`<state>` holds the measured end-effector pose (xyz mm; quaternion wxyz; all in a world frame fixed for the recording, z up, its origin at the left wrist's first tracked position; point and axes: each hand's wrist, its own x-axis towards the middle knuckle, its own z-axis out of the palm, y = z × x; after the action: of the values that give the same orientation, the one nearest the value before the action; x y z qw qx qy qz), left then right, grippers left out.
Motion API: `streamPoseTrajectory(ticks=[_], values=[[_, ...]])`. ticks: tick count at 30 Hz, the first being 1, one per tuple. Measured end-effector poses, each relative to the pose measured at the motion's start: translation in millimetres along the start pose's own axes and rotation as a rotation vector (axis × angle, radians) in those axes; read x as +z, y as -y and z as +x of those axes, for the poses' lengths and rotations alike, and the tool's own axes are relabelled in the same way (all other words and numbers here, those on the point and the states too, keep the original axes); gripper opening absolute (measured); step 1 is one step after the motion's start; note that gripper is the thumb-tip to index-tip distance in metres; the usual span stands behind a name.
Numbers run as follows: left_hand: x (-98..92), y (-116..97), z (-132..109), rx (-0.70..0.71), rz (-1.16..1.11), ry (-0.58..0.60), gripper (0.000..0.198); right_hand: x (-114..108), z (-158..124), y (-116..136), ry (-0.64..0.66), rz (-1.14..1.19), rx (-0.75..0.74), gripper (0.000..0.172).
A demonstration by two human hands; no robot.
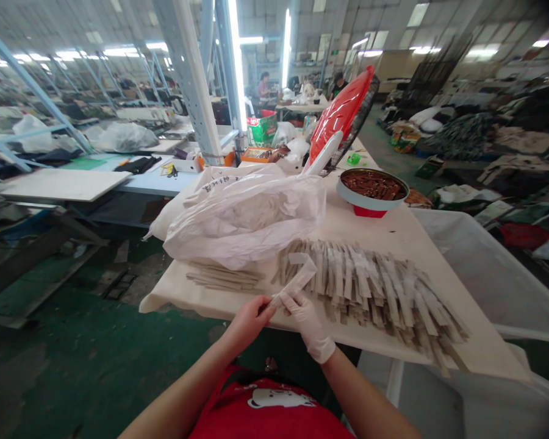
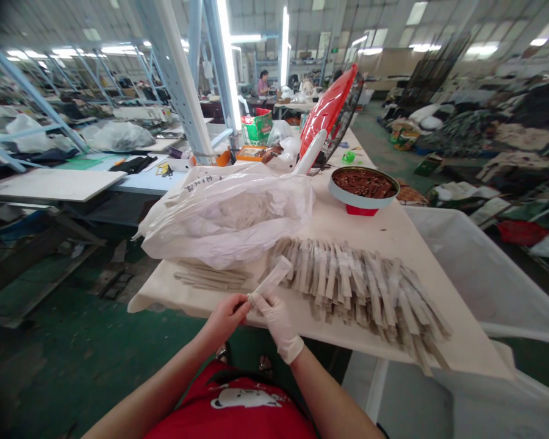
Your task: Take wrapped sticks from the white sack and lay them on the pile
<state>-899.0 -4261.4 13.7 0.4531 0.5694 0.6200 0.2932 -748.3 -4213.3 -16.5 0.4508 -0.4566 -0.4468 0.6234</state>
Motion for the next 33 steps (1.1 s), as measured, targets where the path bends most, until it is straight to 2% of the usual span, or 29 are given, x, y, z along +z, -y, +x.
streamPoseTrajectory(ticks=[2,4,7,9,11,13,15,17,19,20,23,25,28,33], values=[[-0.8,6,-1,-0.052,-0.068,0.100,0.028,-2,-2,-2,-0.062,-0.009,-0.002,0.039],[-1.5,10,-1,-0.077,-0.079,0.130,0.027,-2,-4,-3,-0.096,-0.033,-0.020,0.039],[-4.8,9,0,-0.040,-0.041,-0.009,0.030,0,-7,-1,0.056,-0.069,-0.016,0.038],[-8.3,7,0,-0.027,-0.033,-0.037,0.030,-2,-5,7,0.134,-0.031,0.017,0.040],[-9.6,4,0,-0.048,-0.041,0.032,0.029,-8,1,17,0.094,0.078,0.029,0.047],[-6.0,2,0,-0.072,-0.075,0.113,0.030,-12,9,24,-0.008,0.233,0.007,0.052],[1.3,0,3,-0.071,-0.118,0.113,0.031,-9,13,25,-0.026,0.348,0.003,0.051],[7.3,-1,8,-0.051,-0.151,0.071,0.031,-4,12,20,0.057,0.380,0.041,0.046],[8.7,2,11,-0.056,-0.158,0.080,0.031,-3,10,13,0.139,0.396,0.091,0.046],[8.2,4,12,-0.067,-0.155,0.114,0.032,-4,10,10,0.132,0.423,0.104,0.048],[9.3,12,16,-0.098,-0.158,0.164,0.035,-8,17,2,-0.021,0.502,0.114,0.054],[15.4,16,24,-0.086,-0.212,0.119,0.036,-7,23,-5,-0.074,0.493,0.150,0.052],[27.6,24,47,-0.063,-0.257,0.069,0.036,-11,31,-14,-0.058,0.458,0.217,0.053],[38.0,51,110,-0.075,-0.185,0.010,0.031,-52,50,-5,-0.220,0.418,0.133,0.052]])
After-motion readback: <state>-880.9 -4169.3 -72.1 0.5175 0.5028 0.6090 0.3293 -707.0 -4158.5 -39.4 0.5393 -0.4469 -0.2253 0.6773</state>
